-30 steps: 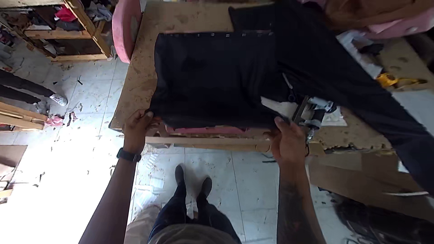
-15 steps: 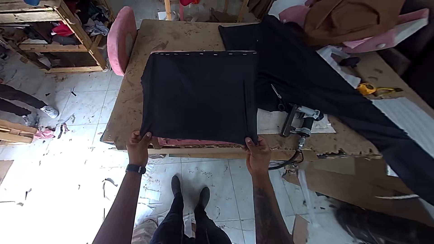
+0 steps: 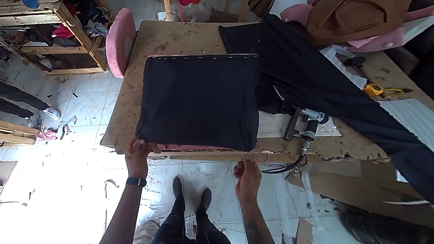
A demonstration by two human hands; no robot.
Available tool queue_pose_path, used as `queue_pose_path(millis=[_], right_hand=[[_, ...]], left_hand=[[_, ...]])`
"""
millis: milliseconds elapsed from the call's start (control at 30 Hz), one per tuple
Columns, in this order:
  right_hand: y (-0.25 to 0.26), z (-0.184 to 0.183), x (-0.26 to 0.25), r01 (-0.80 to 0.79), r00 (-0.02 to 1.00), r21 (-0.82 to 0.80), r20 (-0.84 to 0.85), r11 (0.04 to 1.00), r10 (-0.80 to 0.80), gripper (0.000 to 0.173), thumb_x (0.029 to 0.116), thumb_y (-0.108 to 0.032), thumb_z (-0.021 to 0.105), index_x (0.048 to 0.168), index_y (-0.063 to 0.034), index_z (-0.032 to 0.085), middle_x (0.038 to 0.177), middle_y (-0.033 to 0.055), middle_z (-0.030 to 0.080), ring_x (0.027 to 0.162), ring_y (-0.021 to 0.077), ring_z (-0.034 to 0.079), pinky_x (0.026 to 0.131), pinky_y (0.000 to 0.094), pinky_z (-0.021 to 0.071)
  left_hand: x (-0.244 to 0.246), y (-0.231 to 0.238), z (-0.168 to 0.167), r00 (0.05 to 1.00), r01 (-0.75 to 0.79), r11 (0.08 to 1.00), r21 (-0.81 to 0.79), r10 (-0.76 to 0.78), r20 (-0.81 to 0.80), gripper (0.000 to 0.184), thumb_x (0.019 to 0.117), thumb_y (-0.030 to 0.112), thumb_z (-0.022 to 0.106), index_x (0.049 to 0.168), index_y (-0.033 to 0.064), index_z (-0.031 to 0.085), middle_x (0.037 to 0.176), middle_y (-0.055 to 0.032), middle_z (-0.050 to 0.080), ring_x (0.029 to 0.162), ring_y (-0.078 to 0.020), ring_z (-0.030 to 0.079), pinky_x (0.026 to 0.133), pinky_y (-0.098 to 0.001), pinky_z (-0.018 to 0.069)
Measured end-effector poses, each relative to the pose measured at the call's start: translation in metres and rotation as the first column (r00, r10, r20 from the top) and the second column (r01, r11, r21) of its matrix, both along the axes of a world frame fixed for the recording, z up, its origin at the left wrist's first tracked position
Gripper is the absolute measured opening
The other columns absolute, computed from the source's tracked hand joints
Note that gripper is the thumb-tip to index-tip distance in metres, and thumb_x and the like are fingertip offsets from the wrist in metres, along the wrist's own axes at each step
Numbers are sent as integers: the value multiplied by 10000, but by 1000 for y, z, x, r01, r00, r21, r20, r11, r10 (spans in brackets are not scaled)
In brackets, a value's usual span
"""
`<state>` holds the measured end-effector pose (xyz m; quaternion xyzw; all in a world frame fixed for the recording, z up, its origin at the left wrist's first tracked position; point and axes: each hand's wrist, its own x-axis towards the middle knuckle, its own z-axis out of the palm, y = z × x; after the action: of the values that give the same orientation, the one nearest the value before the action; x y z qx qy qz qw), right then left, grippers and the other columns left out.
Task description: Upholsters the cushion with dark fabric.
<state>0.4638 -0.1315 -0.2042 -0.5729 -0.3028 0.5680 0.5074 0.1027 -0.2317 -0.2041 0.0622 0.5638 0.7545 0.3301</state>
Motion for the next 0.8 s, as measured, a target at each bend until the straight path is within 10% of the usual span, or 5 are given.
queue_pose_path(millis=[167, 333, 533, 800], right_hand=[[-3, 33, -58, -354, 926, -77, -167, 932, 338, 668, 1130, -436, 255, 1070, 62, 697, 791, 185, 726, 546, 186, 640, 435, 268, 476], [32, 51, -86, -173, 977, -143, -151, 974, 152, 299, 1021, -278, 649, 980, 11, 710, 705, 191, 718, 421, 148, 562, 367, 229, 395], [35, 24, -54, -244, 961, 120, -105, 962, 257, 153, 1014, -113, 643, 970, 23, 698, 605, 160, 642, 463, 174, 582, 441, 283, 496], [20, 6, -42, -261, 957, 92, -104, 961, 270, 184, 1007, -68, 642, 922, 91, 678, 642, 218, 674, 474, 221, 624, 430, 298, 511]], left_hand=[[32, -4, -1, 961, 194, 954, -229, -232, -152, 473, 1095, 415, 394, 969, 54, 672, 701, -39, 606, 589, -147, 563, 575, -313, 519], [46, 29, 36, 838, 24, 884, -467, -272, -472, 466, 898, 385, 807, 621, 75, 596, 540, -54, 578, 441, -164, 476, 462, -363, 422], [67, 20, 33, 832, 112, 932, -344, -278, -481, 330, 930, 257, 781, 701, 53, 661, 596, -71, 641, 504, -184, 589, 517, -346, 520], [86, 8, 7, 924, 107, 971, -215, -178, -340, 265, 917, 146, 788, 752, -26, 674, 718, -166, 737, 642, -264, 731, 669, -394, 631]])
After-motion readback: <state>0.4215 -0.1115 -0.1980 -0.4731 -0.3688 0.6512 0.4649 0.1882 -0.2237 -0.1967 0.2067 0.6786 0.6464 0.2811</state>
